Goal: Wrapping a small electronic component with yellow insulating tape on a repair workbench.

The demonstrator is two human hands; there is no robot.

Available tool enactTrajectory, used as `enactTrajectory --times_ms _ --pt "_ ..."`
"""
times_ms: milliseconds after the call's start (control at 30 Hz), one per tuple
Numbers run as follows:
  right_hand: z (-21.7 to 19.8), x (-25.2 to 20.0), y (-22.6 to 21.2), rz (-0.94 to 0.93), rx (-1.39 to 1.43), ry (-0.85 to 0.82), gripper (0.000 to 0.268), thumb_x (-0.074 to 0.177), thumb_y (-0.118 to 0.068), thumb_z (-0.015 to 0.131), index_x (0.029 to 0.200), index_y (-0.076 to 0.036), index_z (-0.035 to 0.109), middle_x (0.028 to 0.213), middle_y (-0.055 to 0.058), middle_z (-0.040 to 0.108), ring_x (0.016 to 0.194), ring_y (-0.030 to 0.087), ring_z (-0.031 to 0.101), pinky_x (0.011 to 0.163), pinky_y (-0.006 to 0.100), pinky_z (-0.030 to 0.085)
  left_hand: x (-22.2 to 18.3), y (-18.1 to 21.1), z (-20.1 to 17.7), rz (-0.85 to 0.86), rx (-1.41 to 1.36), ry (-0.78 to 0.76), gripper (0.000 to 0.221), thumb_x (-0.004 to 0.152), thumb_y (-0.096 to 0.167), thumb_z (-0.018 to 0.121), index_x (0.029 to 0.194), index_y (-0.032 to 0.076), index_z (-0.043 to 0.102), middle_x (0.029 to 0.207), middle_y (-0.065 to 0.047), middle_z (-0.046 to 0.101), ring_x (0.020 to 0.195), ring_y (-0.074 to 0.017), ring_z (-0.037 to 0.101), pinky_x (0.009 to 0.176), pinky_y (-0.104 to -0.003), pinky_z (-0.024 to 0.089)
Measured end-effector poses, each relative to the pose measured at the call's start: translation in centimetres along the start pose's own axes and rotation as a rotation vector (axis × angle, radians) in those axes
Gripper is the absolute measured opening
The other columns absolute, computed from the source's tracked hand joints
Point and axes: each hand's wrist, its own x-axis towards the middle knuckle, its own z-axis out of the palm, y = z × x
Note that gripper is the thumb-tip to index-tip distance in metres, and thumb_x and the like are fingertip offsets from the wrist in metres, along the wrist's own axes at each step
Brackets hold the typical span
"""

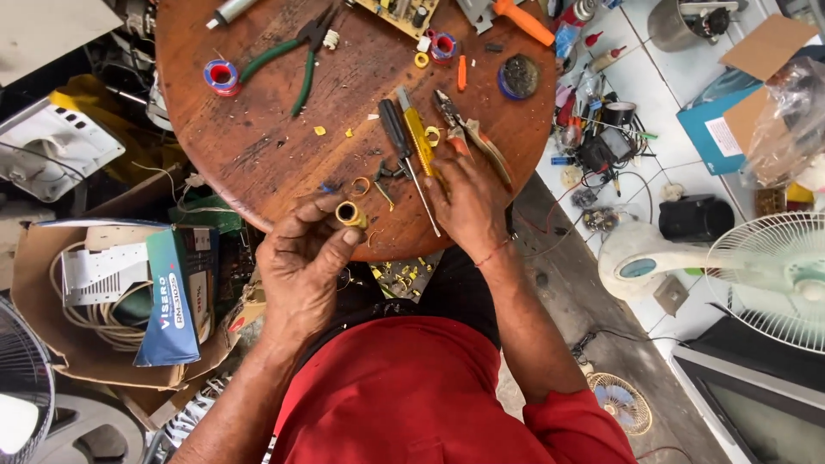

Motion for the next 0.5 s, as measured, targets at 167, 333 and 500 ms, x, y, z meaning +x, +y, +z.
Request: enactTrajectory --times_ms 167,333,500 --pt "3.0 -0.6 0.7 0.031 -0.241 -0.035 0.029 0.092 -0.026 0.074 0.112 -0.005 0.074 0.096 0.016 0.064 0.086 0.038 0.068 0.070 0.050 0.057 0.0 0.7 1.0 0.121 0.042 0.019 0.035 0.081 -0.013 0.078 0.113 -0.014 0.064 0.107 -0.021 0.068 0.095 -0.0243 0.074 0.082 -0.032 0.065" --pt "3.1 -0.8 0.4 0.139 -0.171 -0.094 0.027 0.093 -0.032 0.074 0.114 -0.014 0.073 0.096 0.009 0.062 0.087 0.035 0.068 0.067 0.050 0.058 0.1 1.5 0.9 0.275 0.228 0.001 0.033 0.082 -0.010 0.080 0.112 -0.010 0.067 0.110 -0.021 0.067 0.099 -0.0270 0.073 0.082 -0.032 0.064" --pt "-2.5 -0.1 -5.9 -0.005 0.622 0.049 0.027 0.100 -0.027 0.066 0.117 -0.008 0.075 0.098 0.010 0.071 0.081 0.019 0.067 0.067 0.030 0.057 0.2 2.4 1.7 0.421 0.565 -0.019 0.039 0.086 -0.002 0.083 0.121 -0.003 0.064 0.094 -0.012 0.069 0.073 -0.0190 0.066 0.065 -0.031 0.058"
